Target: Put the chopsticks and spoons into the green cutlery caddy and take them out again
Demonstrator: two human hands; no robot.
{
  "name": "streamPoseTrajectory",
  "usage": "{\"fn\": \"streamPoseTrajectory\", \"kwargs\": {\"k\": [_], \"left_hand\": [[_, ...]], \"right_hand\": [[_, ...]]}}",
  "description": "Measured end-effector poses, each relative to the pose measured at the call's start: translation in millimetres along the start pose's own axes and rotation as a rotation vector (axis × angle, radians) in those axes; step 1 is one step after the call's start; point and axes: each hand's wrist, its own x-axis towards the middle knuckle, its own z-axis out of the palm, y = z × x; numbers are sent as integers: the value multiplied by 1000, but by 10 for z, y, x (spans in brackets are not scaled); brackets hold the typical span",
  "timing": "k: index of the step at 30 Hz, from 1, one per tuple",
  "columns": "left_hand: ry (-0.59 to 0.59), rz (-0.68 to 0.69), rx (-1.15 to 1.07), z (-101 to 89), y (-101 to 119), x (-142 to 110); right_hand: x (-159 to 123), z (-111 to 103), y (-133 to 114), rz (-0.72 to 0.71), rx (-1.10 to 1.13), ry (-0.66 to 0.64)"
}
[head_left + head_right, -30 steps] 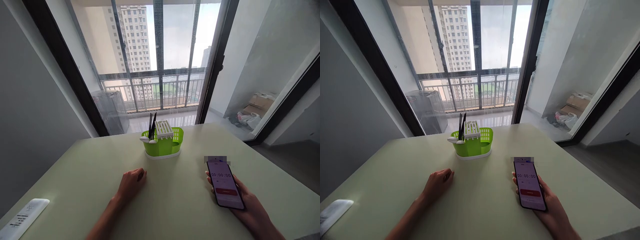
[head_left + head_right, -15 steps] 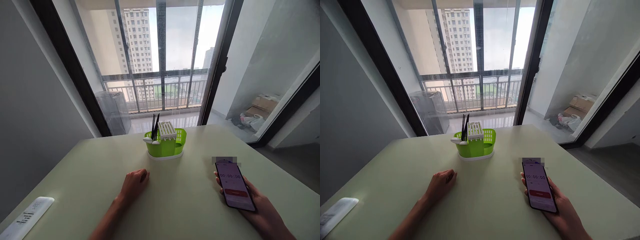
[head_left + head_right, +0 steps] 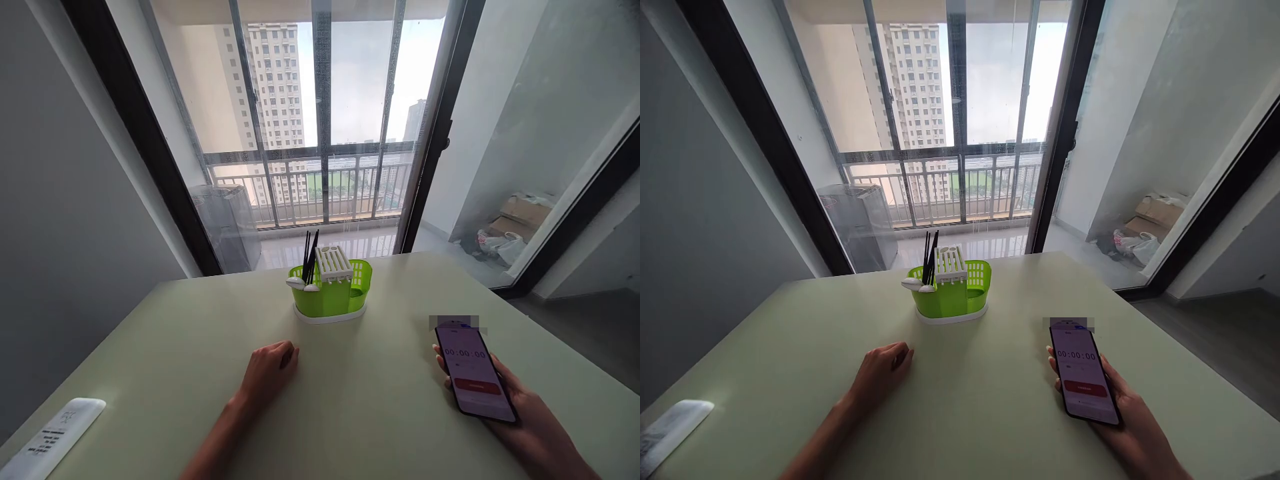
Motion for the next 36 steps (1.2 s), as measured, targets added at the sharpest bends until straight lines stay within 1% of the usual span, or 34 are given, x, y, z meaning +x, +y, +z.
{"fn": "streamPoseTrajectory", "kwargs": {"k": [6, 11, 17, 27, 32, 36], "left_hand": [[10, 3, -5, 22, -44, 1], [20, 15, -8, 27, -49, 0], [14, 8, -3, 13, -32, -2], [12, 4, -15, 1, -7, -3], [2, -15, -8, -15, 16, -2], [4, 7, -6, 3, -4, -7]], "right_hand": [[38, -95, -32, -26, -2, 12], [69, -157, -35, -16, 33, 6], [63, -170, -57, -10, 8, -19], [47, -142, -75, 14, 9, 8], [36, -137, -91, 33, 8, -8], [20, -139, -108, 31, -5, -35]]}}
